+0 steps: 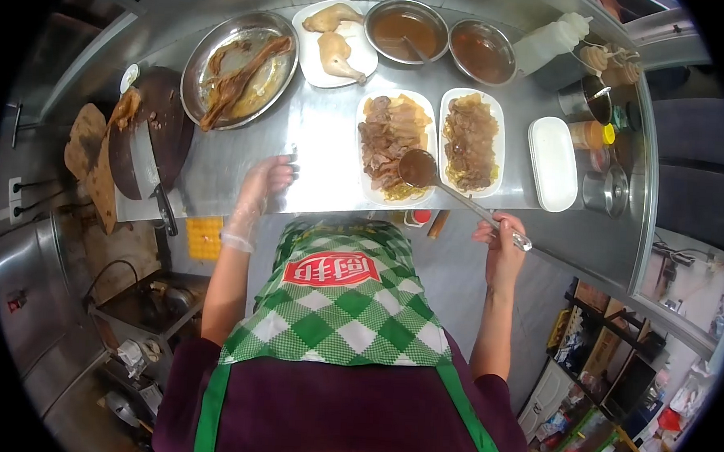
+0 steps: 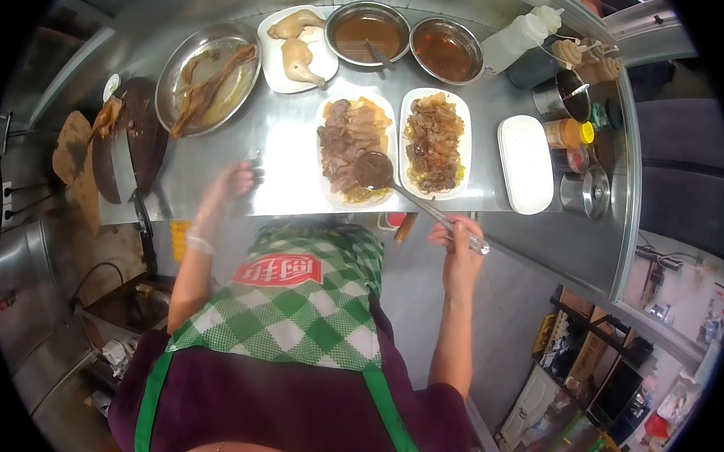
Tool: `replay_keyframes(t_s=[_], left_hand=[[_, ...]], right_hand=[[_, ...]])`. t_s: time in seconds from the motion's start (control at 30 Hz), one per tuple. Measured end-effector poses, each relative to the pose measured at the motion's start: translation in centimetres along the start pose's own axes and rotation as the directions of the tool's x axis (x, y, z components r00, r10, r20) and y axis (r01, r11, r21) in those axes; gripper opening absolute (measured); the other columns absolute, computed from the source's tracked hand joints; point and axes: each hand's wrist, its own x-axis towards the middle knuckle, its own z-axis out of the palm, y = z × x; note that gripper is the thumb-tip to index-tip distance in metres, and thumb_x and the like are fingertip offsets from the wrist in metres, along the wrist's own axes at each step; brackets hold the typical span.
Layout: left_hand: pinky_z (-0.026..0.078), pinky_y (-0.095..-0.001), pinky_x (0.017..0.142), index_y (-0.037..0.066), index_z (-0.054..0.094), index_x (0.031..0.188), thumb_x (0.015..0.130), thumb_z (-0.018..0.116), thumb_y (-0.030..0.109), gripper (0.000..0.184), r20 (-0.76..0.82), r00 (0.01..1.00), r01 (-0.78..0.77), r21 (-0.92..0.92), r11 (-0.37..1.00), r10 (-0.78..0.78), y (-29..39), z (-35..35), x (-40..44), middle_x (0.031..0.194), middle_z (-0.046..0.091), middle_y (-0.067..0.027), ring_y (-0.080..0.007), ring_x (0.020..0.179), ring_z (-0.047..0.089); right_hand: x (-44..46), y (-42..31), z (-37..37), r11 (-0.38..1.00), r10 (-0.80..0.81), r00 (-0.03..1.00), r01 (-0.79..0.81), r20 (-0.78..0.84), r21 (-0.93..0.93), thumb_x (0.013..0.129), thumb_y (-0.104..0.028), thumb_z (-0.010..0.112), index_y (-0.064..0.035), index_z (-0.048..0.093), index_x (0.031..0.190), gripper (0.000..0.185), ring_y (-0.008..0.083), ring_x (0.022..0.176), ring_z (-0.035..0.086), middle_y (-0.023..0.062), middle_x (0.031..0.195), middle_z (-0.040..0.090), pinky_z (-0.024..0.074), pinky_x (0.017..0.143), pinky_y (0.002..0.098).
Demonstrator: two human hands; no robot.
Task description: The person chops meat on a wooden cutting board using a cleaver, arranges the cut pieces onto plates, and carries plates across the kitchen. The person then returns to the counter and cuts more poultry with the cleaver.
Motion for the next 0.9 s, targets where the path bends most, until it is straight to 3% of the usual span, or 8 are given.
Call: replay_keyframes(t_s=[0.13,0.33,0.63,0.9], left_hand=[[0.05,-0.0241,0.072,-0.001,0.061,0.105,0.094,0.037,0.023,0.035,0.011,1.0,0.001,0.022,1.0,-0.002,0.0,0.2,0.1,0.085,0.065,-0.0068,-0.0125,0.073,0.062],[0.05,-0.0247,0.073,-0.001,0.061,0.106,0.094,0.038,0.024,0.035,0.03,0.999,-0.011,-0.013,1.0,0.011,-0.4,-0.4,0.0,0.085,0.065,-0.0069,-0.0127,0.075,0.061],[0.048,-0.026,0.075,-0.002,0.059,0.107,0.094,0.037,0.024,0.036,-0.04,0.999,-0.009,-0.015,1.0,0.008,-0.9,-0.9,-0.7,0.085,0.064,-0.0076,-0.0133,0.077,0.06],[0.048,-0.0242,0.073,-0.002,0.06,0.107,0.093,0.038,0.024,0.036,-0.045,0.999,0.018,-0.043,0.999,-0.02,-0.7,-0.2,-0.6,0.087,0.065,-0.0081,-0.0123,0.077,0.06]], right_hand=[[-0.7,0.8,0.9,0.999,0.024,1.0,-0.024,0.01,-0.033,0.093,-0.02,0.051,0.002,0.054,0.101,0.024,0.0206,0.067,0.062,0.0173,0.083,0.062,0.0532,0.06,0.0309],[1.0,1.0,1.9,0.987,-0.07,0.997,0.075,0.041,-0.144,0.095,-0.02,0.048,0.0014,0.053,0.106,0.025,0.0201,0.067,0.062,0.0158,0.085,0.063,0.0525,0.062,0.0316],[1.1,0.0,0.2,0.981,-0.058,0.998,0.057,0.001,-0.185,0.094,-0.019,0.049,0.0028,0.054,0.104,0.024,0.0201,0.068,0.062,0.016,0.084,0.062,0.0528,0.062,0.0304],[3.4,0.1,2.6,0.986,-0.042,0.995,0.055,0.085,-0.156,0.094,-0.019,0.049,0.0023,0.055,0.104,0.024,0.0169,0.068,0.06,0.0131,0.083,0.062,0.052,0.063,0.0288]])
